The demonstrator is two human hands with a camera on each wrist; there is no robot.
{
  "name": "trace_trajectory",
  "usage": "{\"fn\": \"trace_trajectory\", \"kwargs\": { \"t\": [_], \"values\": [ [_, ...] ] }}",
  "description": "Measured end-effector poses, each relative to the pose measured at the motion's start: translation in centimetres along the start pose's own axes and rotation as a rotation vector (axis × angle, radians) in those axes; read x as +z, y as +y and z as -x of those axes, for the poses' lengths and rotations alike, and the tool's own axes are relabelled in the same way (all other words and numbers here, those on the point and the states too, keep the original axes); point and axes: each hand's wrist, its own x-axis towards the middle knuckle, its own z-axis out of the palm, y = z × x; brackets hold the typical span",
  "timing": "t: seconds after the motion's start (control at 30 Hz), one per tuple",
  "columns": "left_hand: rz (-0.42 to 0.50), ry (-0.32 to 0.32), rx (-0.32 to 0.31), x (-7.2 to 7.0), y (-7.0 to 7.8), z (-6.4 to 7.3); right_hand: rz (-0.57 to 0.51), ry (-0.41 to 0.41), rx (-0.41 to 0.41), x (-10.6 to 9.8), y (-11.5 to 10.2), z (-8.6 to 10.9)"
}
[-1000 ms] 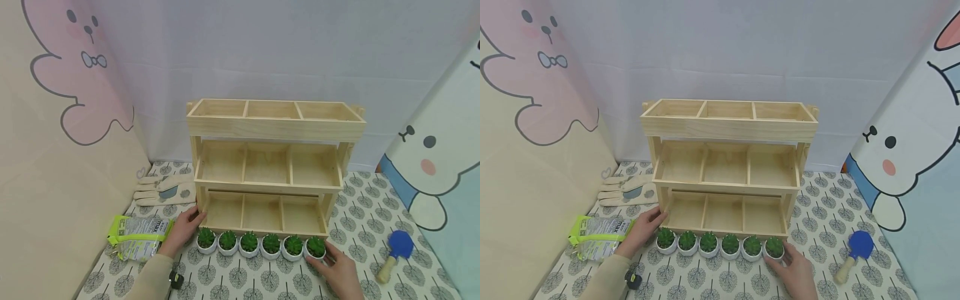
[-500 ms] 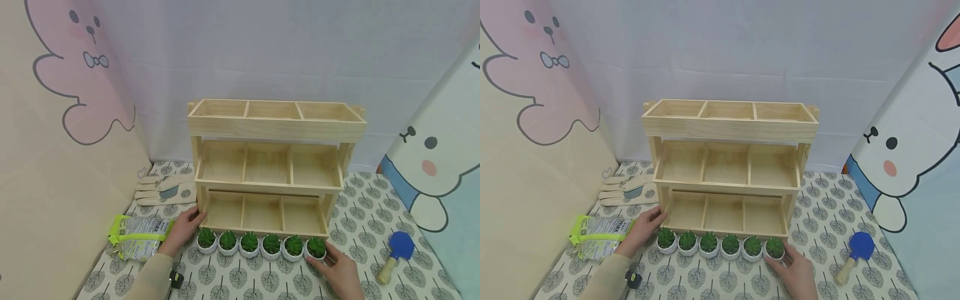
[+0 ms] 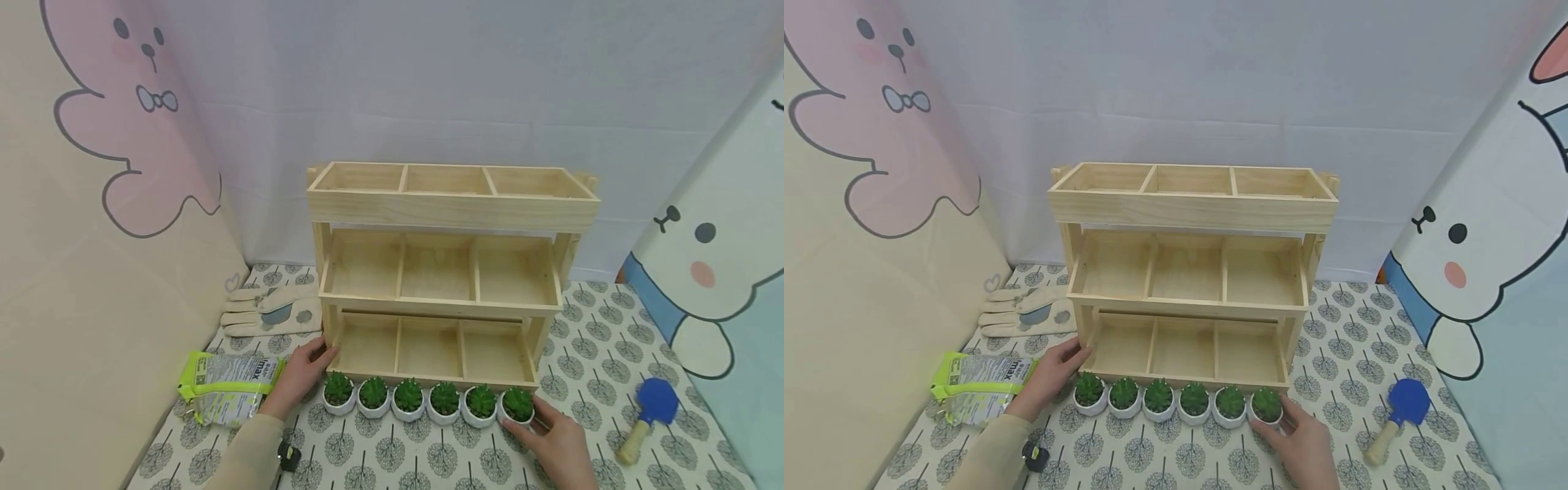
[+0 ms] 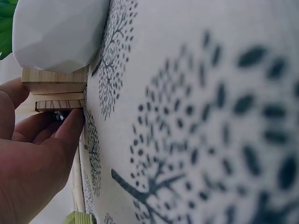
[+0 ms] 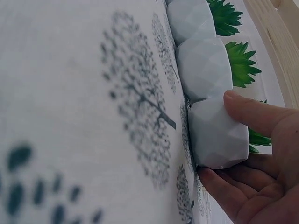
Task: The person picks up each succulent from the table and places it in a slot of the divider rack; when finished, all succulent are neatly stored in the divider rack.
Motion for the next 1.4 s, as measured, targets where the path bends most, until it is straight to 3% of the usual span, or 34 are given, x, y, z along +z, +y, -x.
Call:
{"fn": "trace_trajectory", "kwargs": {
  "t": [0.43,0.6,0.73,0.9,1.23,1.4],
  "values": [
    [-0.014,0.001,-0.005,-0.2,-0.3,0.1,-0.050,0.034,-0.043,-0.4,-0.6,0.7],
    [-0.027,0.005,-0.006,-0.2,-0.3,0.0,-0.070,0.026,-0.070,-0.9,-1.0,0.9],
    [-0.033,0.008,-0.007,-0.2,-0.1,0.1,-0.081,-0.004,-0.044,-1.4,-1.3,0.9],
    [-0.026,0.010,-0.010,-0.2,0.1,0.1,-0.072,-0.026,-0.018,-1.9,-1.8,0.9],
    [-0.018,0.010,0.007,-0.1,0.3,0.3,-0.038,0.018,-0.106,-2.9,-2.8,0.7],
    [-0.015,0.003,0.002,0.0,0.2,0.3,-0.035,0.018,-0.092,-3.4,-3.4,0.3]
  ]
}}
